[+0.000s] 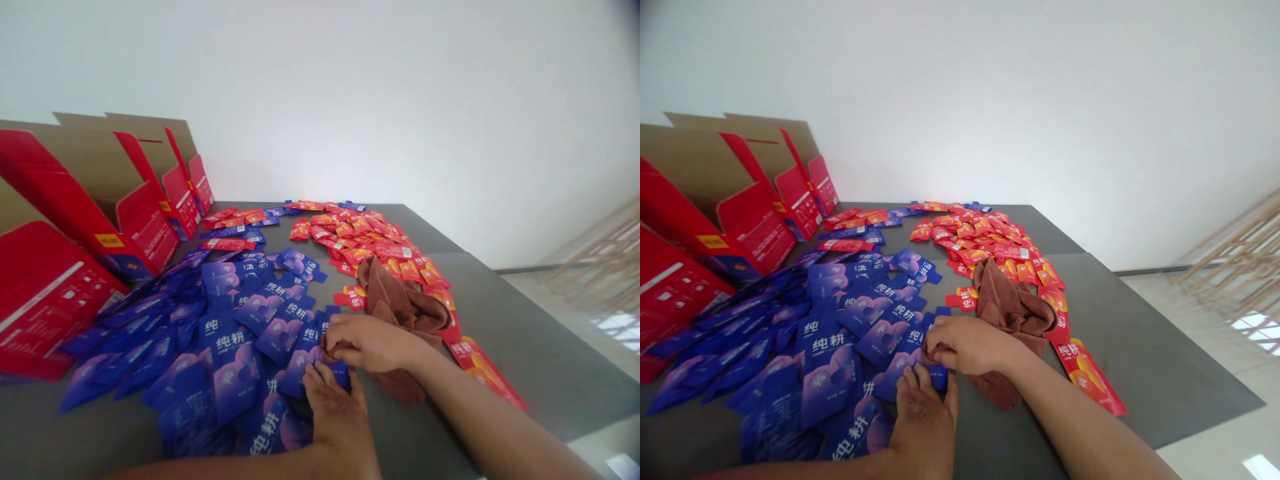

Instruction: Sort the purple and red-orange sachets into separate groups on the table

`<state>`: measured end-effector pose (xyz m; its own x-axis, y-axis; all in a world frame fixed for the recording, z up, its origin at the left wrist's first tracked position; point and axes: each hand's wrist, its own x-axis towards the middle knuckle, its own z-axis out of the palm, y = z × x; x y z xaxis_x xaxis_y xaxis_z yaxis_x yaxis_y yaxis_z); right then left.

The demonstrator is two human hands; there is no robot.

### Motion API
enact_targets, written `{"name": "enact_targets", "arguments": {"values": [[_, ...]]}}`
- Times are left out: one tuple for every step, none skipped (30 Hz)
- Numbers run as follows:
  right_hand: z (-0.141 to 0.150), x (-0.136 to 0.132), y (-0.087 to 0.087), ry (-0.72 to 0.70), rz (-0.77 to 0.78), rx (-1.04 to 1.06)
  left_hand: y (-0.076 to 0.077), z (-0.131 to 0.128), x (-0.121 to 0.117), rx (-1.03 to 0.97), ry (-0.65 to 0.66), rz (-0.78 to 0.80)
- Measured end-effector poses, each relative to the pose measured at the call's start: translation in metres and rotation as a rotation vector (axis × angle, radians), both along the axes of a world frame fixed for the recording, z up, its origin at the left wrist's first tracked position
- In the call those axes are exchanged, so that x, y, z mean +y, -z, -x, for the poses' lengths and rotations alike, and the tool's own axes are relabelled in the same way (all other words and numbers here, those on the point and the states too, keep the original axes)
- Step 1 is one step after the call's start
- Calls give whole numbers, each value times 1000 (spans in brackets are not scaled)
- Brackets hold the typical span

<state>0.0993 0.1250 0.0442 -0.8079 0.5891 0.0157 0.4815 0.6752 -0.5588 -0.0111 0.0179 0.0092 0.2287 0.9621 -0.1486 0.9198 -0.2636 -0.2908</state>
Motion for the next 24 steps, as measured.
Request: {"name": "enact_targets", "arguments": {"values": [[-1, 2, 2, 1, 7, 11, 1, 1, 0, 5, -3, -8], [-3, 5, 3, 37, 2, 7, 2, 1, 0, 10, -5, -18], [-5, 8, 5, 98, -12, -10, 4, 2, 1, 10, 0, -26], [-8, 11, 6, 168, -33, -39, 5, 3, 1, 4, 12, -31], [-10, 13, 7, 237, -56, -74, 7, 4, 2, -8, 25, -33], [-11, 15, 7, 295, -77, -109, 8, 5, 2, -21, 37, -32], [-11, 15, 7, 333, -92, -135, 8, 6, 2, -29, 43, -28], [-11, 15, 6, 339, -98, -144, 9, 6, 2, -31, 40, -27], [-11, 13, 5, 313, -93, -134, 8, 5, 2, -25, 30, -28], [-9, 11, 4, 252, -75, -102, 7, 4, 2, -15, 18, -30], [-8, 9, 3, 165, -47, -56, 6, 3, 1, -4, 11, -34], [-6, 7, 2, 69, -11, -3, 5, 3, 1, 3, 9, -38], [-5, 6, 2, -18, 24, 45, 4, 2, 1, 6, 14, -42], [-5, 5, 3, -77, 51, 80, 4, 2, 1, 6, 22, -43], [-5, 6, 4, -95, 62, 100, 3, 1, 1, 6, 26, -46], [-6, 7, 5, -77, 56, 103, 3, 2, 1, 7, 27, -50], [-8, 9, 7, -29, 40, 92, 3, 2, 1, 8, 30, -51], [-10, 12, 9, 32, 19, 70, 4, 3, 1, 11, 33, -52], [-12, 15, 10, 95, 0, 43, 5, 3, 1, 16, 33, -52], [-14, 18, 12, 149, -10, 20, 6, 4, 1, 18, 39, -51], [-16, 21, 13, 188, -14, 6, 7, 5, 1, 15, 48, -48], [-18, 23, 13, 211, -12, 1, 7, 5, 1, 11, 53, -44], [-19, 24, 13, 226, -11, 5, 7, 5, 2, 4, 53, -43], [-20, 25, 11, 241, -10, 9, 5, 6, 3, -5, 49, -38]]}}
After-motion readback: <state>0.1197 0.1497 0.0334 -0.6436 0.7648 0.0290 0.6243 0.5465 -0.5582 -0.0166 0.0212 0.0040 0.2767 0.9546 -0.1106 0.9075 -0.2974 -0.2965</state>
